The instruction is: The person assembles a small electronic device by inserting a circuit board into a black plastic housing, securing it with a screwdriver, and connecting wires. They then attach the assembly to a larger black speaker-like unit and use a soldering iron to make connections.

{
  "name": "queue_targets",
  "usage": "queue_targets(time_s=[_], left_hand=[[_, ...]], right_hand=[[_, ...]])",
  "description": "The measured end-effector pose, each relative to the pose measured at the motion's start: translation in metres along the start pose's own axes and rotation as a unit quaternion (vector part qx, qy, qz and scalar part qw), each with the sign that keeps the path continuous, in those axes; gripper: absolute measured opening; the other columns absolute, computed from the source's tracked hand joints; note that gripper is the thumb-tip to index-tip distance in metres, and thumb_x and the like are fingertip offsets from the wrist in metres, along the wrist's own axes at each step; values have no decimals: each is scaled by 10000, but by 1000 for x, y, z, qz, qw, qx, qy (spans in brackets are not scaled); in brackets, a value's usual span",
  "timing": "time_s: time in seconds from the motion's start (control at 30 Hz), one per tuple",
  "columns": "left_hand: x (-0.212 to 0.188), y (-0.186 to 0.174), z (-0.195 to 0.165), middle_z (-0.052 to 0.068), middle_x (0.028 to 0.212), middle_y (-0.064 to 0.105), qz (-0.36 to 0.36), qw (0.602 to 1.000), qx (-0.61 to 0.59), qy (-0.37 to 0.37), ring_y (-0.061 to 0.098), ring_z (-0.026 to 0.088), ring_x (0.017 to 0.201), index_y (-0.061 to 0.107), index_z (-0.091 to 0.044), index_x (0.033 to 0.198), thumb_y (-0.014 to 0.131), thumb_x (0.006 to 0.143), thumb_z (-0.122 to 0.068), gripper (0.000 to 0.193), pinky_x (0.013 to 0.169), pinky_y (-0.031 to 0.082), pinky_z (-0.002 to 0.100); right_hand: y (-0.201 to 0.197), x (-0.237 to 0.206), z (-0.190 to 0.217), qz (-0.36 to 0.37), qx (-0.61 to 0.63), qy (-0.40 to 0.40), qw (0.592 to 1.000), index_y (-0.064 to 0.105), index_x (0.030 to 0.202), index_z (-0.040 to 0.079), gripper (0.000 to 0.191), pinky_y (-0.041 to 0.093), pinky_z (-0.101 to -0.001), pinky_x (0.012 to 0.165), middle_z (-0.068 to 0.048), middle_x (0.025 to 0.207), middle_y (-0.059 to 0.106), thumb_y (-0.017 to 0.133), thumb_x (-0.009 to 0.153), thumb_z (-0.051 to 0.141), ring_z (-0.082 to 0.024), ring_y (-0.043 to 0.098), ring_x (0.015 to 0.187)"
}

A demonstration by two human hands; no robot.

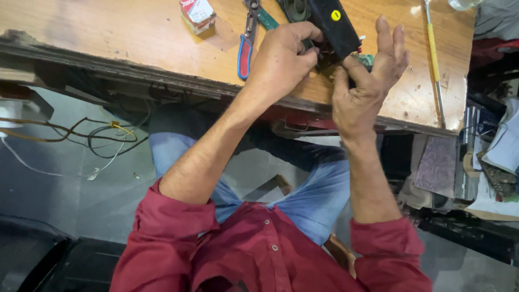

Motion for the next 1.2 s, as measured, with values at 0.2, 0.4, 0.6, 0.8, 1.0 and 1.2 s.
queue_targets(time_s=[0.2,0.4,0.6,0.8,1.0,1.2], left_hand=[[-8,-7,7,2,643,584,58,991,-115,-25,545,30,556,687,-31,1067,691,983,-52,87,507,398,247],[-9,-5,7,9,640,613,25,998,-9,53,503,36,562,750,-56,1090,737,924,-62,167,500,392,257],[-11,-7,7,83,695,686,-12,993,73,90,636,141,573,749,-64,1106,782,894,-110,219,537,468,310],[-10,-11,5,79,848,779,-3,996,25,84,777,156,749,732,-49,1045,711,931,-101,127,654,570,301],[-16,-18,5,103,809,746,-11,994,55,89,748,193,736,689,-21,977,701,901,-68,90,645,551,320],[-24,-19,6,100,845,709,-37,992,84,87,702,219,727,696,-26,954,719,881,-60,84,638,534,332]], right_hand=[[6,-4,6,-22,-1,9,1000,797,1014,88,61,58,-570,1327,-110,1692,341,829,1009,35,-374,179,1605],[8,-6,9,-22,20,18,999,835,1010,105,103,61,-593,1340,-130,1701,303,809,977,11,-409,146,1614],[12,-6,7,-22,26,-5,999,818,936,82,114,82,-507,1333,-93,1719,291,816,1018,3,-357,118,1614],[17,-8,11,-20,37,-5,999,829,981,60,67,105,-494,1331,-108,1712,291,816,996,-5,-360,130,1609],[16,-13,22,-28,48,-5,998,743,1067,30,111,172,-494,1355,-143,1713,253,830,1002,10,-375,146,1619],[5,-20,37,-60,48,16,997,550,1382,81,563,218,-494,1332,-187,1649,286,902,944,41,-381,212,1583]])
Point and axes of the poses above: each hand's wrist, its own x-axis towards the middle knuckle, its own y-axis out of the palm, z = x × y, the point moved 1 cm from there along x, towards the middle knuckle
